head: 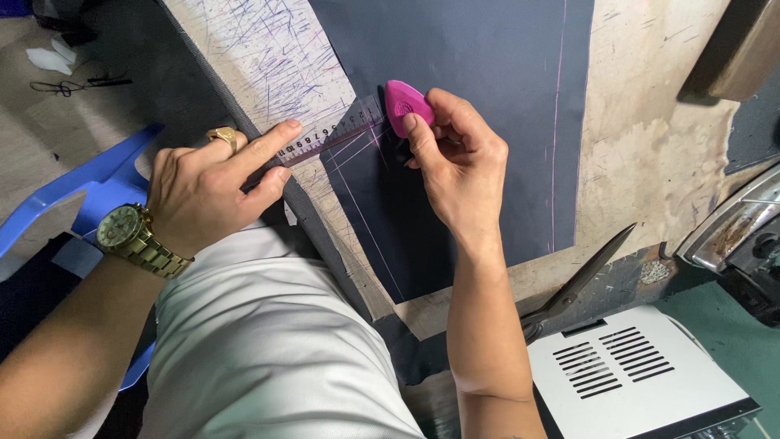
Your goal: The person marks lines on a piece of dark fabric using a ruler and a piece of tailor's chalk, occasionally using a small block to hold the fabric in place.
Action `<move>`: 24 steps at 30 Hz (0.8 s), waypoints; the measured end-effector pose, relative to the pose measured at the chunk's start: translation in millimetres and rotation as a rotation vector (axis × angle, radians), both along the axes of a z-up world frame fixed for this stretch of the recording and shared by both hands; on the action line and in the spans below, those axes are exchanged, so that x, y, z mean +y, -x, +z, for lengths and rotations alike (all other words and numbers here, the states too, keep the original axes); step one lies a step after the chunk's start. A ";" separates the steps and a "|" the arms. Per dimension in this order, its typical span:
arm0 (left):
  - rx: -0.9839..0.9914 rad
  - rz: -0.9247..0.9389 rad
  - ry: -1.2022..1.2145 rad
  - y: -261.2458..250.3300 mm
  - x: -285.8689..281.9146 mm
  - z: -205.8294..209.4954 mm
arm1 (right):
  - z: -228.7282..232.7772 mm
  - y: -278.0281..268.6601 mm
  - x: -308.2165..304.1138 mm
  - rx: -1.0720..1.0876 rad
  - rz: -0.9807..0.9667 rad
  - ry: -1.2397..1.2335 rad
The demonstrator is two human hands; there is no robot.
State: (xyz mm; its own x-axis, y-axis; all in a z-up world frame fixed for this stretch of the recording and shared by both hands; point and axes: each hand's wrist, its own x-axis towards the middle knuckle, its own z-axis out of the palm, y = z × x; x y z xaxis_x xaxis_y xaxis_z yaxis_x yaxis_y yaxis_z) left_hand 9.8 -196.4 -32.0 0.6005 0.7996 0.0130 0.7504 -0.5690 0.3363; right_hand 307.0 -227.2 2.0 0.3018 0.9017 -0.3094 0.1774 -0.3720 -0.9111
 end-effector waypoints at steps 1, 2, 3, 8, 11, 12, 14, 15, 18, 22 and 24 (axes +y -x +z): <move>0.002 -0.006 0.008 -0.4 0.8 1.3 | 0.1 0.6 0.7 0.011 -0.004 0.012; 0.005 -0.011 0.015 -0.7 1.6 2.7 | 0.1 1.3 1.5 0.022 -0.008 0.025; 0.005 -0.011 0.016 -0.7 1.2 2.4 | 0.1 1.7 2.3 0.022 -0.008 0.025; 0.085 -0.002 0.004 -1.5 0.0 4.7 | -6.9 3.0 4.6 -0.029 0.032 0.000; 0.078 0.015 -0.028 -1.0 -3.0 1.8 | -1.5 4.4 8.3 -0.074 0.070 -0.015; 0.077 0.014 -0.028 -0.6 -3.2 1.8 | 1.1 3.1 9.0 -0.075 0.069 -0.014; 0.146 0.010 -0.080 0.0 -4.7 1.9 | 6.8 0.4 10.0 -0.206 0.172 -0.033; 0.144 0.011 -0.079 -0.1 -4.7 1.1 | 9.7 -4.4 6.5 -0.208 0.173 -0.032; 0.086 0.004 -0.124 0.4 0.1 0.8 | 13.8 -16.1 -1.2 -0.249 0.252 0.053; -0.004 -0.028 -0.066 4.5 10.7 1.5 | 12.1 -23.0 -5.0 0.005 0.001 0.062; -0.015 -0.031 -0.095 6.5 12.6 -1.0 | 13.6 -22.5 -0.7 0.014 -0.016 0.033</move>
